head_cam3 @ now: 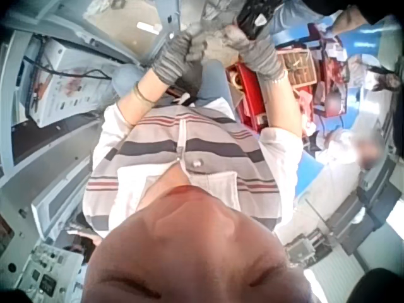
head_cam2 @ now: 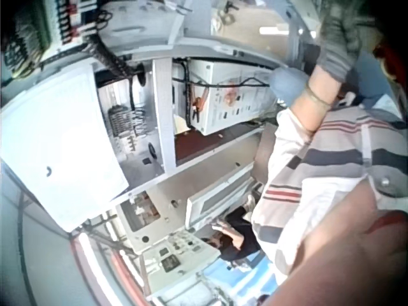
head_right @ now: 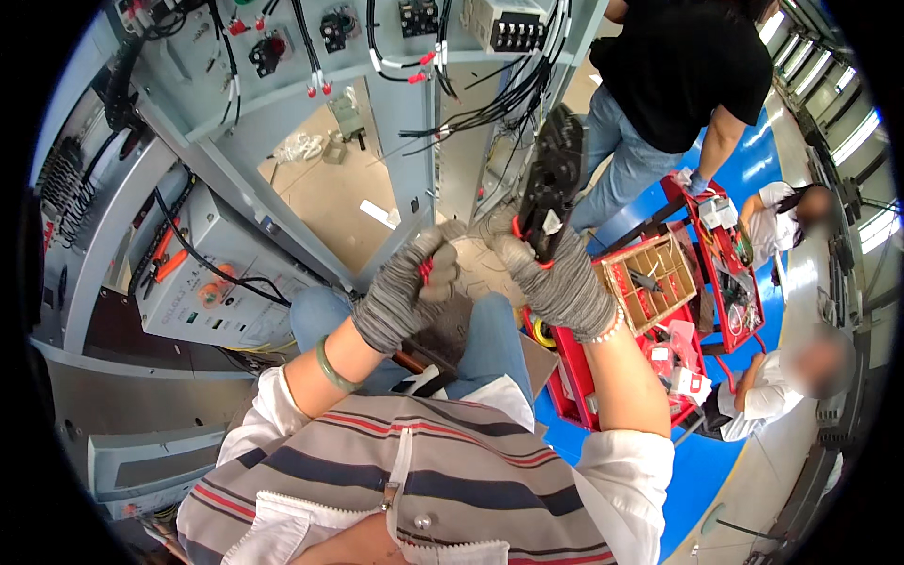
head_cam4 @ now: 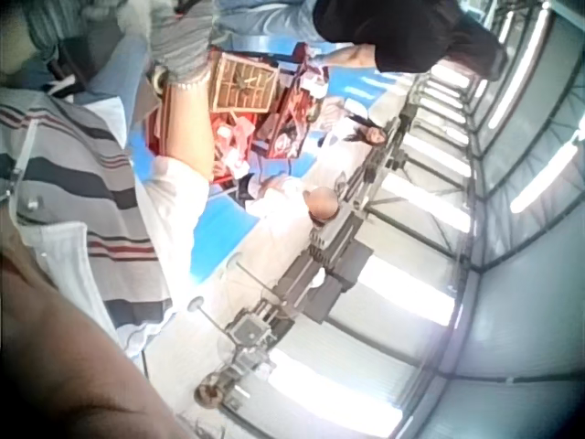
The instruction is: The person strips insulation from multiple black wires and inserts them into terminal blocks inside an open electrical panel. The person uses wire strippers and handles the wires one at a time while seated on a step stool. Other people are visible in the background.
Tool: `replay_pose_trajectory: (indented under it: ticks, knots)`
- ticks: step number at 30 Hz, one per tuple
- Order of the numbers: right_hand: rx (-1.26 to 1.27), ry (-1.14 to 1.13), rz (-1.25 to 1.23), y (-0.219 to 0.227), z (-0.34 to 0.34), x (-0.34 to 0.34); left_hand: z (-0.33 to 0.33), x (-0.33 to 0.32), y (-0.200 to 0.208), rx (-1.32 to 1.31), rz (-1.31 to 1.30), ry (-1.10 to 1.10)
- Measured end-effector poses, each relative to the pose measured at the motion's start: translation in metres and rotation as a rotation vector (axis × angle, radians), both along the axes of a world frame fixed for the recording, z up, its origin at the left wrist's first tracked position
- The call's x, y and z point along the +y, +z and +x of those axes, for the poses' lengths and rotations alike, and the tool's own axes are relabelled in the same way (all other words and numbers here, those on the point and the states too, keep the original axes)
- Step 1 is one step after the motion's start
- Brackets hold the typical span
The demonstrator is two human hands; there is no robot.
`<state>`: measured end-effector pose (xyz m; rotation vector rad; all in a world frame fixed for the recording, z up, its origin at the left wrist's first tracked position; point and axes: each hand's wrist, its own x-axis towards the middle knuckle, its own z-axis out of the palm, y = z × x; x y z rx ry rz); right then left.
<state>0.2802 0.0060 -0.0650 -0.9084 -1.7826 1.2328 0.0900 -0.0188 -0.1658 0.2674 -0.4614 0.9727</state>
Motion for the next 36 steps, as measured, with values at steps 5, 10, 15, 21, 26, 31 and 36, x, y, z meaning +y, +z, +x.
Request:
replay_pose_trajectory:
  ticks: [5,10,15,21,26,31,36]
  knots:
    - [-0.264,-0.035,0.156,-0.018,-0.008,-0.008,0.005,-0.017,0.021,0.463,-0.518,0.407]
    - [-0.28,-0.095,0.357,-0.03,-0.035,-0.017,0.004,-0.016,0.026,0.316,-0.525,0.326]
    - [-0.34,-0.068,0.336,-0.03,-0.047,-0.019,0.007,-0.018,0.024,0.365,-0.638,0.397]
    - [-0.429,-0.088,0.363,-0.029,-0.042,-0.015,0.009,-0.021,0.03,0.507,-0.681,0.456]
    - [-0.485,-0.223,0.52,-0.028,-0.037,-0.01,0.01,-0.019,0.02,0.642,-0.503,0.431]
    - [-0.404,-0.168,0.455,-0.023,-0.037,-0.014,0.003,-0.022,0.02,0.853,-0.442,0.447]
    - [-0.256,-0.14,0.321,-0.011,-0.035,-0.007,-0.007,-0.021,0.036,0.973,-0.307,0.518]
